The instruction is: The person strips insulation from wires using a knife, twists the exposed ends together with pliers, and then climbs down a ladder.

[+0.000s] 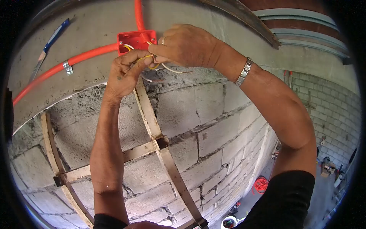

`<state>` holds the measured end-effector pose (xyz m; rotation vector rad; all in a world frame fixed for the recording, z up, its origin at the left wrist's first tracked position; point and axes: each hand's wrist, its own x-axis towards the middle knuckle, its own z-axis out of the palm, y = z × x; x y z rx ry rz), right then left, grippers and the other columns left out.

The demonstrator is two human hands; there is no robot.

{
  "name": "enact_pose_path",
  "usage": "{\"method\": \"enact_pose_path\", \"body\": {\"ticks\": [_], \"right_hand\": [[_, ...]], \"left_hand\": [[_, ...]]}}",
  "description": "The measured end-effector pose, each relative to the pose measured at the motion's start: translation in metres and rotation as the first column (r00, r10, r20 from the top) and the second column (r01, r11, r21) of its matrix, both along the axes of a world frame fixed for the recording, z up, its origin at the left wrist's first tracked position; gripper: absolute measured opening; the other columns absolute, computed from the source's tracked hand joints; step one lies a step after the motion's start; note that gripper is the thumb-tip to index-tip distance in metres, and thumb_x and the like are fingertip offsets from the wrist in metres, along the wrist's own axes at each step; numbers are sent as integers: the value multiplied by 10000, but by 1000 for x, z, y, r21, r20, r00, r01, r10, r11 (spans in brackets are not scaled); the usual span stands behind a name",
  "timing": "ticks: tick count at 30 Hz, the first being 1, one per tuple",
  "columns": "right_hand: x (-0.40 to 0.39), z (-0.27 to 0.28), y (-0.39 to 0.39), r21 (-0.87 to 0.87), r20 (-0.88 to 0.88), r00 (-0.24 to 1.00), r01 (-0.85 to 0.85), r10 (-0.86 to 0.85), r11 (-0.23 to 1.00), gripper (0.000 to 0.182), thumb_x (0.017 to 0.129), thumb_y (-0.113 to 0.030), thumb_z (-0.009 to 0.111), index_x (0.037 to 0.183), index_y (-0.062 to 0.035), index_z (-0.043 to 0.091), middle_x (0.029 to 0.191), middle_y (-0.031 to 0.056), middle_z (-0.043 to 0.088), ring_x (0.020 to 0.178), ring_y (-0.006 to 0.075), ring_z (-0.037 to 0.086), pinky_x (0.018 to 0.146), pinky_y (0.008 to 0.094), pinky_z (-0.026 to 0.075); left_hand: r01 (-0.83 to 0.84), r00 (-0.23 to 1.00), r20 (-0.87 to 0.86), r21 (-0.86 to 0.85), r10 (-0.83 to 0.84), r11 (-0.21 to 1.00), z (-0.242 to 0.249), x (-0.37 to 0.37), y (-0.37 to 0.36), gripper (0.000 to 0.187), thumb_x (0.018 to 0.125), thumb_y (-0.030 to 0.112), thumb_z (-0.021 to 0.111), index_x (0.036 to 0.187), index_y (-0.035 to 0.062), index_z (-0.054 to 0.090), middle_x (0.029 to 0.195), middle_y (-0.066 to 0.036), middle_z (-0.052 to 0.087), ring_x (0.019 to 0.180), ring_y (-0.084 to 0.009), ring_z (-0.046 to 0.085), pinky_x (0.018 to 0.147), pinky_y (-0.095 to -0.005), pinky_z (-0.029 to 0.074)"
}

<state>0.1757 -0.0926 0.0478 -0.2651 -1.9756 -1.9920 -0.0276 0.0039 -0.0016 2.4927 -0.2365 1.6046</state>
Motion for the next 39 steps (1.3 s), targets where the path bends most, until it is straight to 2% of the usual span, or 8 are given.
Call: {"method": "enact_pose_path", "body": {"ticks": [10,16,18,24,27,28,32,39], "right_hand": [[-16,-30,25,-193,-298,947,-186,123,964,136,890,-135,641,834,-27,579,691,97,585,634,289,605,593,374,487],[-40,-48,23,-340,-786,612,-552,92,761,259,936,-205,541,806,2,628,628,133,608,545,306,602,554,380,498],[-50,-46,7,-394,-879,235,-848,-414,355,362,969,-279,483,834,14,646,638,139,620,540,287,596,594,383,502],[-14,-65,-26,-333,-843,530,-390,-86,859,358,1000,-271,490,856,7,664,692,76,663,563,138,602,586,330,509],[4,-178,-57,-181,-974,224,-700,-28,691,256,982,-185,527,998,15,686,725,81,671,709,137,665,728,328,545],[26,-233,-35,-342,-867,488,-731,103,590,268,957,-192,579,1104,14,668,781,88,683,775,134,670,774,319,544],[-41,-366,-69,-819,-279,460,-572,-843,-40,911,877,-495,649,1496,12,214,1005,302,665,999,413,659,877,439,525],[-71,-445,-50,-456,-781,201,-831,-591,320,680,838,-239,741,1336,16,354,917,279,659,825,444,681,671,442,565]], "left_hand": [[17,996,91,-30,-14,999,-3,7,-2,127,930,94,629,965,0,707,791,-40,656,752,-113,588,736,-267,493],[-144,965,236,107,115,984,-8,12,0,135,922,104,633,921,-19,688,763,-53,641,744,-131,575,726,-276,484],[-190,961,215,56,174,980,-8,9,0,122,914,95,636,930,-16,685,766,-49,629,746,-130,567,723,-265,474],[86,988,130,-41,-80,995,-6,9,-1,126,942,105,640,996,-1,681,856,-13,671,833,-88,606,794,-253,491],[11,991,134,-36,-6,999,-7,5,-5,145,938,108,643,1029,0,675,886,-11,678,848,-92,610,822,-256,489],[3,991,137,-29,1,1000,-7,4,-7,145,938,108,643,1029,0,675,886,-11,678,848,-92,610,822,-256,489],[11,977,212,-29,-5,1000,-8,7,-10,210,933,124,623,1104,10,668,985,-49,673,915,-118,605,855,-269,481],[-45,843,536,136,-36,990,-7,7,-1,308,944,159,533,1204,24,629,1011,-68,650,966,-151,586,879,-283,464]]}}
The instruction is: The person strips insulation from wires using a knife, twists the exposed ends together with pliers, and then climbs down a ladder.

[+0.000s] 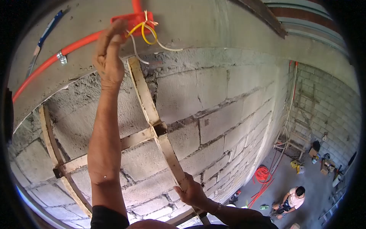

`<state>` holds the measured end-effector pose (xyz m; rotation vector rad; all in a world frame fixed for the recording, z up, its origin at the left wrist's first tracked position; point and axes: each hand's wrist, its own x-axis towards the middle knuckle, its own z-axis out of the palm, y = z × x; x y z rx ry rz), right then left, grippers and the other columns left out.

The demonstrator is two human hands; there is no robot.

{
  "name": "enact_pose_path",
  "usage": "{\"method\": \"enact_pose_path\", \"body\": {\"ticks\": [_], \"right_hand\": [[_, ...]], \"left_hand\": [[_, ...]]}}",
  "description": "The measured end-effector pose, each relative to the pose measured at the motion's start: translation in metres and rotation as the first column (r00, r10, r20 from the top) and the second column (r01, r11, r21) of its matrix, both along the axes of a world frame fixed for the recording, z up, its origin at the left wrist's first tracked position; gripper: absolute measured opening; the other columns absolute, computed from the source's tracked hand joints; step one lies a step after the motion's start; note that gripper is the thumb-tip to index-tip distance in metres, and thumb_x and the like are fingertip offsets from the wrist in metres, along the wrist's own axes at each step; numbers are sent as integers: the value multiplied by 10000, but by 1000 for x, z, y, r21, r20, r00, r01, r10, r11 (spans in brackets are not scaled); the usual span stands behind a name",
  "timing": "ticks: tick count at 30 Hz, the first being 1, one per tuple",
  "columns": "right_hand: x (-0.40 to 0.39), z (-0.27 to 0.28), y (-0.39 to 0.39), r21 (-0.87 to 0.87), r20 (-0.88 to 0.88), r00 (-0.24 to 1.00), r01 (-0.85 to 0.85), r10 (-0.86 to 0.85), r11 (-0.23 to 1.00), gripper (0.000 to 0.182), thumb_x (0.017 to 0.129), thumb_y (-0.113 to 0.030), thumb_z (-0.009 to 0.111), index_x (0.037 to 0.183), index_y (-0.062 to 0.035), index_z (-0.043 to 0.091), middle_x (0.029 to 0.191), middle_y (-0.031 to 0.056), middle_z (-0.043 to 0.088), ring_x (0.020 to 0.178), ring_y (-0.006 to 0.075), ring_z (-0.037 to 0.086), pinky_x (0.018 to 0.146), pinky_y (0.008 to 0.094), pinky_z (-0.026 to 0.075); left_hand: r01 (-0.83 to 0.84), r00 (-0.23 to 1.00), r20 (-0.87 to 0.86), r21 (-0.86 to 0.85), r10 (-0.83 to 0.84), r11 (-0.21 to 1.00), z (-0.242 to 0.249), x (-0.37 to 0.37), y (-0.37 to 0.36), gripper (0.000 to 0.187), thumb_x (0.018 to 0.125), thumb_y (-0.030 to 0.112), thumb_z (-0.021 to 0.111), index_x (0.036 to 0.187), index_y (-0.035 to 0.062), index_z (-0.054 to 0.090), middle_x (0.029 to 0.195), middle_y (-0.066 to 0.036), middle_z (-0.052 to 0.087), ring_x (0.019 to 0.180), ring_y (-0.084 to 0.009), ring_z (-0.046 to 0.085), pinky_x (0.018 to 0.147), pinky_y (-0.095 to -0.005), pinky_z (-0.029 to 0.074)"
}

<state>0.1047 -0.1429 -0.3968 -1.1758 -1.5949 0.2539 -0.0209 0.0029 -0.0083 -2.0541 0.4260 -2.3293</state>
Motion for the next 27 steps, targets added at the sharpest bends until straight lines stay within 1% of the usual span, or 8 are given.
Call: {"method": "enact_pose_path", "body": {"ticks": [3,7,8,11,20,23,25,27], "right_hand": [[2,-3,2,18,-1,1000,-15,15,1000,656,839,-222,739,1327,11,366,904,255,666,816,425,686,672,437,564],[3,0,3,43,-30,999,-38,39,998,645,837,-215,738,1329,-3,379,920,246,664,830,411,689,678,431,566],[3,1,2,12,-46,998,-46,47,999,656,832,-219,741,1333,-1,378,931,247,662,834,407,689,682,424,570],[4,0,1,-5,-69,996,-56,56,998,659,827,-221,742,1335,-4,383,934,244,665,839,402,690,691,426,572],[7,8,-5,-135,-117,991,-86,70,987,633,844,-268,718,1344,-20,421,1069,235,661,958,407,663,796,431,560],[5,6,-5,-166,-114,993,-58,40,984,647,843,-280,721,1357,-45,406,1050,231,668,970,406,659,807,445,554],[5,-1,-1,-89,-125,990,-70,59,994,635,851,-293,713,1344,-35,406,1026,238,671,949,406,664,799,444,554],[4,-2,-1,-129,-131,990,-64,47,990,629,852,-293,713,1337,-30,410,1008,243,671,943,406,665,789,447,555]], "left_hand": [[-100,995,26,46,99,994,5,-7,16,363,962,161,462,1240,-14,616,1185,-122,659,1106,-213,614,975,-338,468],[-292,948,146,46,283,955,4,-9,11,374,960,152,431,1225,-33,619,1180,-131,659,1058,-208,619,878,-303,482],[-599,796,256,209,548,773,9,-20,18,358,948,148,443,1191,-32,633,1083,-97,670,923,-167,610,769,-270,465],[-340,913,251,29,322,940,9,-20,9,337,943,177,497,1213,19,621,978,-51,628,901,-138,564,833,-273,455],[-397,869,227,-211,440,893,-74,-57,-46,331,964,281,515,1065,5,669,864,-36,614,744,-116,523,701,-266,438],[-677,721,-103,-318,686,664,-114,-94,-81,405,973,374,535,997,0,688,855,-75,654,751,-186,604,692,-310,473],[-924,376,-359,-215,854,316,-131,-113,-109,473,962,445,551,992,-5,695,941,-149,693,864,-292,669,747,-367,506],[-950,306,-482,-209,821,231,-147,-137,-121,497,954,469,556,1010,-4,695,976,-173,693,913,-330,667,780,-389,510]]}}
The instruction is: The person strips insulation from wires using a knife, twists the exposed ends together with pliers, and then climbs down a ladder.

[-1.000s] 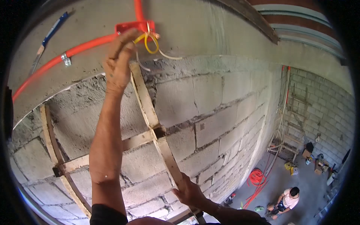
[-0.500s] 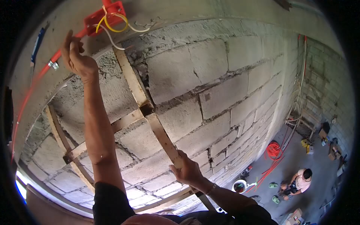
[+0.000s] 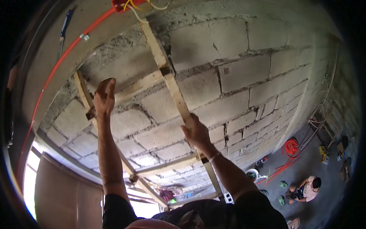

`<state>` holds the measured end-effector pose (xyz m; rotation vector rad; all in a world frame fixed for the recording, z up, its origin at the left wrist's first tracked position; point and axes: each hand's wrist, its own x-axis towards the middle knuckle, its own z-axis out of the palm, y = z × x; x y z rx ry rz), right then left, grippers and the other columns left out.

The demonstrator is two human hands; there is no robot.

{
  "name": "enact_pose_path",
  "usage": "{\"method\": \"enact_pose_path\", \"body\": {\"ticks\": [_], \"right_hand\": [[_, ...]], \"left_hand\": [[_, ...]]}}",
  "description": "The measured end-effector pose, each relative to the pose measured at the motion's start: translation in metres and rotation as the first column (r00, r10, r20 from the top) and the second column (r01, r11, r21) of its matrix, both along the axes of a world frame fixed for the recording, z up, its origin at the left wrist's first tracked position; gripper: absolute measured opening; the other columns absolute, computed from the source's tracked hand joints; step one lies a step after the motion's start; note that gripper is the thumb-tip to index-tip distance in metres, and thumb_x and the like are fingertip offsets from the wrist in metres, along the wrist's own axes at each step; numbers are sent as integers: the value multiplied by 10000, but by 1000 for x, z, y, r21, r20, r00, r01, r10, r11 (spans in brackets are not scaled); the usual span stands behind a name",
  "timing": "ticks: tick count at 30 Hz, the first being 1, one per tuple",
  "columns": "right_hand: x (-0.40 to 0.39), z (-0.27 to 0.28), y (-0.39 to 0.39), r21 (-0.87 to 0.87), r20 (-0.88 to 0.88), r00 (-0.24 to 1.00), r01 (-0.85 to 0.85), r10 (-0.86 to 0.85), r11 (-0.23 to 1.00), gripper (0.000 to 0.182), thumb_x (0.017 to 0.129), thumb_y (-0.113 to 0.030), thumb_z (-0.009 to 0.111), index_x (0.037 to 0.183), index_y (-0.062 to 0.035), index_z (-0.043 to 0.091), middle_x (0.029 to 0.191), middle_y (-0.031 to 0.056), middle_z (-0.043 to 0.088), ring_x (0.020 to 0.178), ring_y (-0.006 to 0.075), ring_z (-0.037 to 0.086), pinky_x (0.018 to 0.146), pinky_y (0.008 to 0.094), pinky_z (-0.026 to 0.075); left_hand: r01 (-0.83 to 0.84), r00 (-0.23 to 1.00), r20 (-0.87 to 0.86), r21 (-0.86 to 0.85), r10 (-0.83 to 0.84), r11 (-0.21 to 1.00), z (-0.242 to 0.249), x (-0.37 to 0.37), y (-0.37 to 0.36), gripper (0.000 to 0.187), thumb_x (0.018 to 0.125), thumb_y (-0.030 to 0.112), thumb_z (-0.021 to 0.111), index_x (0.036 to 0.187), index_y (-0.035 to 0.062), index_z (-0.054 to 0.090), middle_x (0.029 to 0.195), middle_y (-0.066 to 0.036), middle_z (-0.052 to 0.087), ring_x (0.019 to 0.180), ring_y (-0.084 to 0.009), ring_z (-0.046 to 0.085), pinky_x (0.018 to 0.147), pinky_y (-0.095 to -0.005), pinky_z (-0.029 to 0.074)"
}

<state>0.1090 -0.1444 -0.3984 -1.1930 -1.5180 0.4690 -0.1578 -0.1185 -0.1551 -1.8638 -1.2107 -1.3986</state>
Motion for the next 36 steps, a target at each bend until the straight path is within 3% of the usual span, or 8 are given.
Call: {"method": "enact_pose_path", "body": {"ticks": [2,7,13,16,19,21,25,36], "right_hand": [[0,-2,2,78,-1,1000,4,-3,997,616,852,-288,713,1325,-26,418,983,241,676,925,405,670,773,452,556],[-2,-10,8,138,-26,999,-24,27,990,580,850,-287,709,1289,-19,439,930,222,689,865,400,683,726,452,564],[30,-19,-16,-145,20,969,-241,246,960,608,900,-372,651,1327,8,443,1012,219,689,908,317,701,757,393,565],[73,-73,-81,-208,150,970,-160,193,965,454,910,-370,636,1181,-7,599,1004,175,705,922,316,696,797,386,551],[118,-189,-159,-206,247,959,-88,139,975,333,968,-316,558,774,-48,596,696,132,580,636,318,610,613,402,470],[130,-237,-216,-336,300,876,-275,379,901,299,994,-295,509,858,-49,609,796,179,608,760,362,624,664,437,495],[115,-212,-264,-717,-81,765,-490,639,496,277,990,-282,522,1039,-34,635,945,155,658,934,275,657,821,374,501],[122,-221,-260,-801,59,729,-373,682,469,297,980,-283,550,1094,-19,620,959,144,661,943,263,656,843,366,501]], "left_hand": [[-69,996,-63,-175,59,982,-17,-18,-6,561,934,532,556,1051,1,697,1042,-202,693,975,-376,663,843,-438,512],[-160,955,-267,-102,128,982,-41,-41,13,616,854,642,595,998,56,718,972,-161,716,931,-341,681,828,-435,510],[-245,961,-206,-341,181,908,-28,-30,0,773,738,769,614,1071,76,698,1034,-139,714,1028,-322,659,921,-452,481],[-260,955,-194,-186,224,948,-37,-34,10,644,737,704,676,892,82,739,898,-103,729,888,-286,690,863,-449,481],[-264,955,-188,-201,228,943,-36,-30,6,644,735,705,671,906,87,741,907,-93,730,893,-277,684,865,-432,469],[-220,965,-196,-232,176,947,-32,-31,4,652,728,718,665,916,100,746,903,-92,729,904,-271,680,878,-421,459],[-257,958,-179,-188,224,948,-45,-44,31,672,686,765,652,888,135,765,888,-62,736,930,-253,678,946,-434,417],[-282,955,-177,-306,236,909,-42,-42,24,859,629,866,584,1168,210,707,1209,-50,662,1250,-255,500,1077,-452,250]]}}
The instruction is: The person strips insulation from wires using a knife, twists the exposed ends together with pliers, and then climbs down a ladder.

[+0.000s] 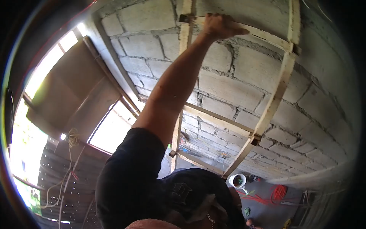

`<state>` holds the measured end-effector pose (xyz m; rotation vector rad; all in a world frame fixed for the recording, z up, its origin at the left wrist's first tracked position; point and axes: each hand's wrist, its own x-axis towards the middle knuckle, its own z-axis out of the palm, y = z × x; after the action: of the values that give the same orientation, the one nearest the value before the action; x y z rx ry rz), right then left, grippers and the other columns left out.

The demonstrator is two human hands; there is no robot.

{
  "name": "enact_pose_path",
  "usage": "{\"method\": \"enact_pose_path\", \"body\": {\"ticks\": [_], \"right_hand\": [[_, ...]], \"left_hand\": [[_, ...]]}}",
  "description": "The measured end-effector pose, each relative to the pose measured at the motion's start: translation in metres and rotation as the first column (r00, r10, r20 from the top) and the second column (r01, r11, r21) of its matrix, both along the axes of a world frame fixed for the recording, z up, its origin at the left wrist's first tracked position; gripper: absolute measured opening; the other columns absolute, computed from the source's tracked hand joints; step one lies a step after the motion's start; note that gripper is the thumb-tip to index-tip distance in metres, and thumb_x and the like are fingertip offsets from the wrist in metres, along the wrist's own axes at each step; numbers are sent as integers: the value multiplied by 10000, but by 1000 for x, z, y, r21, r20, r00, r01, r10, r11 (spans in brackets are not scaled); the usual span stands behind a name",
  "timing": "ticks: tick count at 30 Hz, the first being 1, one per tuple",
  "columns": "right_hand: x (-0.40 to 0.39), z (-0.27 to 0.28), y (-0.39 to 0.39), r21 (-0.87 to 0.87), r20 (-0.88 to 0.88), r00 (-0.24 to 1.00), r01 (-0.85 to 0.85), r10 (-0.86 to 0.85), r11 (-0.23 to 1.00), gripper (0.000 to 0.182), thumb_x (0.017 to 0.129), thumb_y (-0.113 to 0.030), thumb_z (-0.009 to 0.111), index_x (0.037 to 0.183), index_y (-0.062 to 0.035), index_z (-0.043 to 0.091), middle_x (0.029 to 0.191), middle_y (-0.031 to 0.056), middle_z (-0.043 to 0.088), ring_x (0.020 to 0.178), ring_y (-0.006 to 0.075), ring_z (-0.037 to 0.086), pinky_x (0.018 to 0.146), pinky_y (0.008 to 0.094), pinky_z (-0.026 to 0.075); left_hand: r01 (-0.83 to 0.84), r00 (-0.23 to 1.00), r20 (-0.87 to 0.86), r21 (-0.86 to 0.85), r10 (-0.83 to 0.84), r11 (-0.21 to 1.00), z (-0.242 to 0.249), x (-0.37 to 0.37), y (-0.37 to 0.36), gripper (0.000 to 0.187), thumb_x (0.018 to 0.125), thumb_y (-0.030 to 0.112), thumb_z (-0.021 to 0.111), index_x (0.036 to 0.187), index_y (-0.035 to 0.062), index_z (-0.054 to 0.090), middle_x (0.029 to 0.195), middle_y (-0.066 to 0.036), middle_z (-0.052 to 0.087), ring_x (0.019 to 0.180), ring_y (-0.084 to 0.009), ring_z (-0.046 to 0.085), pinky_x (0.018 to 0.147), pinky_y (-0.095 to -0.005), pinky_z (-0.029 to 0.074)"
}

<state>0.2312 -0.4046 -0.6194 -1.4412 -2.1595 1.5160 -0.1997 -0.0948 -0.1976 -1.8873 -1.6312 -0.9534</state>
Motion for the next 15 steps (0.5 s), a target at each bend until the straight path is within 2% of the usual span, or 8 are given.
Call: {"method": "enact_pose_path", "body": {"ticks": [3,5,6,8,10,11,14,15], "right_hand": [[-9,6,7,22,15,1000,-14,14,1000,305,977,-284,557,1109,-15,616,963,142,662,946,260,656,849,365,501],[-9,4,13,31,26,998,-55,54,998,309,976,-284,560,1114,-13,615,964,141,662,947,259,656,851,364,501],[-12,3,19,39,27,997,-74,73,996,312,975,-284,563,1120,-12,614,966,140,662,948,258,656,853,363,501],[-30,1,37,66,14,994,-110,109,992,320,974,-284,568,1130,-9,611,969,138,663,949,256,656,857,362,501],[-50,-2,51,88,-1,990,-142,142,986,328,972,-285,573,1141,-6,608,971,136,663,951,254,656,861,360,501],[-58,-4,55,95,-5,988,-153,154,984,332,971,-285,576,1146,-4,607,973,135,663,952,252,656,863,360,501],[-67,-7,61,108,-1,987,-159,160,981,346,968,-285,584,1162,0,603,977,132,664,955,249,656,869,358,501],[-65,-8,60,106,8,988,-157,157,982,350,967,-285,587,1168,1,601,978,131,664,956,248,656,871,357,501]], "left_hand": [[-105,994,5,-70,106,992,2,6,-9,837,624,848,605,1165,218,710,1200,-43,664,1241,-248,508,1064,-434,263],[-95,995,0,-78,95,992,1,3,-2,801,619,831,622,1130,223,726,1191,-50,667,1229,-246,517,1045,-427,276],[-11,999,44,-90,15,996,2,1,-5,797,615,823,629,1115,211,732,1176,-58,671,1218,-251,524,1034,-436,283],[-101,993,-30,245,112,964,-11,1,9,700,596,810,668,1022,262,760,1000,-19,726,1016,-222,643,953,-432,358],[-43,998,-22,318,53,947,-11,-1,8,704,574,807,680,1006,257,764,999,-22,724,1030,-218,628,954,-424,343],[-64,998,-1,190,65,980,-9,-1,8,731,570,808,683,995,219,764,988,-39,720,1059,-221,603,971,-409,315],[-40,999,32,135,36,990,-8,-1,2,745,574,802,686,975,178,764,975,-55,712,1082,-221,576,989,-396,289],[-4,998,69,55,0,998,-7,-2,-1,764,582,801,683,988,158,759,974,-68,707,1080,-233,566,1002,-391,275]]}}
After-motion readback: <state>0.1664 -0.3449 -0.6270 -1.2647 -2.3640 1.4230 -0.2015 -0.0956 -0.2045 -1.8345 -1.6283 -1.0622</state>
